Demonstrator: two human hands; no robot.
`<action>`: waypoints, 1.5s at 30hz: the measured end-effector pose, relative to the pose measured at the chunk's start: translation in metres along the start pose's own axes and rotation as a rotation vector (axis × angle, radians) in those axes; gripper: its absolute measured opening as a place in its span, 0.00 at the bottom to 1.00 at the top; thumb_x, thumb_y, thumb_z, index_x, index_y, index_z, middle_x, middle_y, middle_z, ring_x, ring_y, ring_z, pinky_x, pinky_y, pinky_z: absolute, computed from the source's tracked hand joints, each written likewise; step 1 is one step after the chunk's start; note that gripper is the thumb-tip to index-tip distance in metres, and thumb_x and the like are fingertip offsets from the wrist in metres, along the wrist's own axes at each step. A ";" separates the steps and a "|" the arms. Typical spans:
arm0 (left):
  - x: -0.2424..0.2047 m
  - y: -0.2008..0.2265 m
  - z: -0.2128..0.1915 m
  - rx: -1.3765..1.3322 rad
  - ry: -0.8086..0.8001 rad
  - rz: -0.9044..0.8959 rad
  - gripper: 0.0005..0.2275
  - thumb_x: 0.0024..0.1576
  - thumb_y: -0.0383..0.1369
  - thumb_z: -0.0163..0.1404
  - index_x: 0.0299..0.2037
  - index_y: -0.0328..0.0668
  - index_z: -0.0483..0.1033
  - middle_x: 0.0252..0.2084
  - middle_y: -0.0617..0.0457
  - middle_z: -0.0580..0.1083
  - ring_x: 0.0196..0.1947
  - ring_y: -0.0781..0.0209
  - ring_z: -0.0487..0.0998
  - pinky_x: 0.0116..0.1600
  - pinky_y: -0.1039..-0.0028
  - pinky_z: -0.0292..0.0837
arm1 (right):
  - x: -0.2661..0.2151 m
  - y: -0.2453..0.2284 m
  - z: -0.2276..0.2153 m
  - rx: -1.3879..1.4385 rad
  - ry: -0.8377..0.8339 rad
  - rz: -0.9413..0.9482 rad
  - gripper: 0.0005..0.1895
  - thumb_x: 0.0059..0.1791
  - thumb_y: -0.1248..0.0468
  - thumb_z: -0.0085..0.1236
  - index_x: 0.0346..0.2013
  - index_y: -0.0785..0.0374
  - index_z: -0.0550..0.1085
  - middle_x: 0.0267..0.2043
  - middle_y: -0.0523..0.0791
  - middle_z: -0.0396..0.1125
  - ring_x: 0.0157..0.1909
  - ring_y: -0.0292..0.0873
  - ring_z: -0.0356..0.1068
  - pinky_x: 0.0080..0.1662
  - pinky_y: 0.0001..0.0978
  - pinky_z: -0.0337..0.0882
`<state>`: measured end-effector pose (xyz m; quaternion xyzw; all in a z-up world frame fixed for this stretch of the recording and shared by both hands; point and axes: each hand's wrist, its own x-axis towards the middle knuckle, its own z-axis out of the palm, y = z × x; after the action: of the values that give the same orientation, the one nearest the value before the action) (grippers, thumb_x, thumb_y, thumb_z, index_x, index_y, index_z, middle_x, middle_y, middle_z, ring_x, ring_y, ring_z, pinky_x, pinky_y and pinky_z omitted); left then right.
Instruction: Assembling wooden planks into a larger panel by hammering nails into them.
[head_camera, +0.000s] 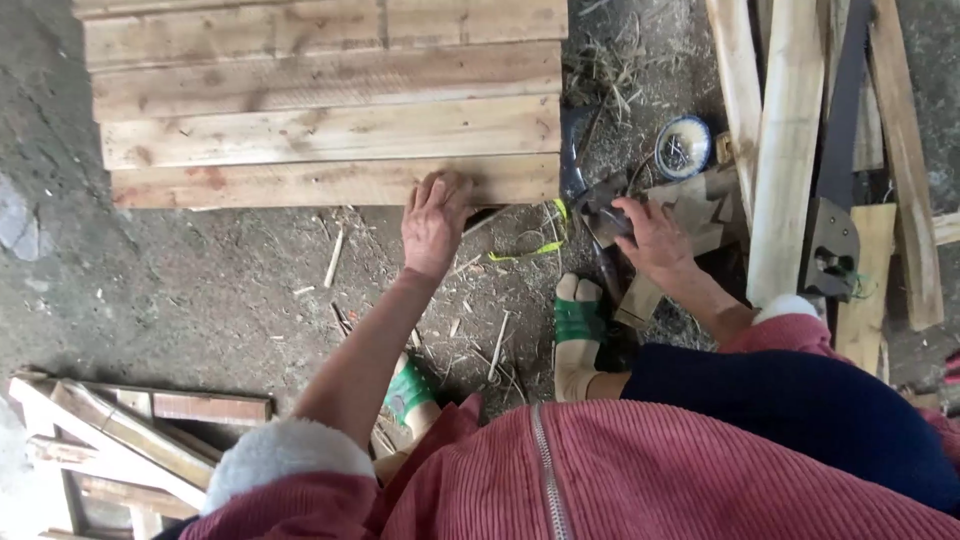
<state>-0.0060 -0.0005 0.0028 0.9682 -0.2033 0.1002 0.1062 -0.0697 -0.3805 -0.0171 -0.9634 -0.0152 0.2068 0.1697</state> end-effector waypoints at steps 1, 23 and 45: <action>-0.001 0.000 0.002 -0.002 0.001 0.002 0.20 0.54 0.42 0.60 0.57 0.59 0.76 0.55 0.56 0.69 0.64 0.53 0.66 0.65 0.60 0.66 | 0.001 0.005 0.010 -0.001 0.001 0.002 0.32 0.51 0.55 0.58 0.69 0.37 0.57 0.54 0.50 0.60 0.59 0.66 0.67 0.55 0.63 0.69; 0.012 -0.028 0.007 0.051 0.071 0.163 0.22 0.49 0.44 0.64 0.53 0.59 0.75 0.46 0.57 0.71 0.49 0.56 0.73 0.55 0.61 0.69 | 0.063 -0.093 -0.053 1.076 -0.149 -0.130 0.24 0.58 0.60 0.48 0.65 0.73 0.61 0.48 0.58 0.67 0.45 0.49 0.75 0.47 0.36 0.79; 0.072 -0.006 0.033 -0.144 -0.075 -0.033 0.08 0.56 0.37 0.60 0.43 0.53 0.82 0.56 0.63 0.67 0.57 0.53 0.69 0.61 0.54 0.66 | 0.113 -0.063 -0.024 1.072 -0.065 0.084 0.19 0.58 0.51 0.50 0.51 0.65 0.65 0.39 0.51 0.74 0.38 0.40 0.76 0.42 0.28 0.81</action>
<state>0.0660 -0.0303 -0.0123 0.9643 -0.1980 0.0474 0.1694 0.0461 -0.3177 -0.0202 -0.7346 0.1259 0.2221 0.6286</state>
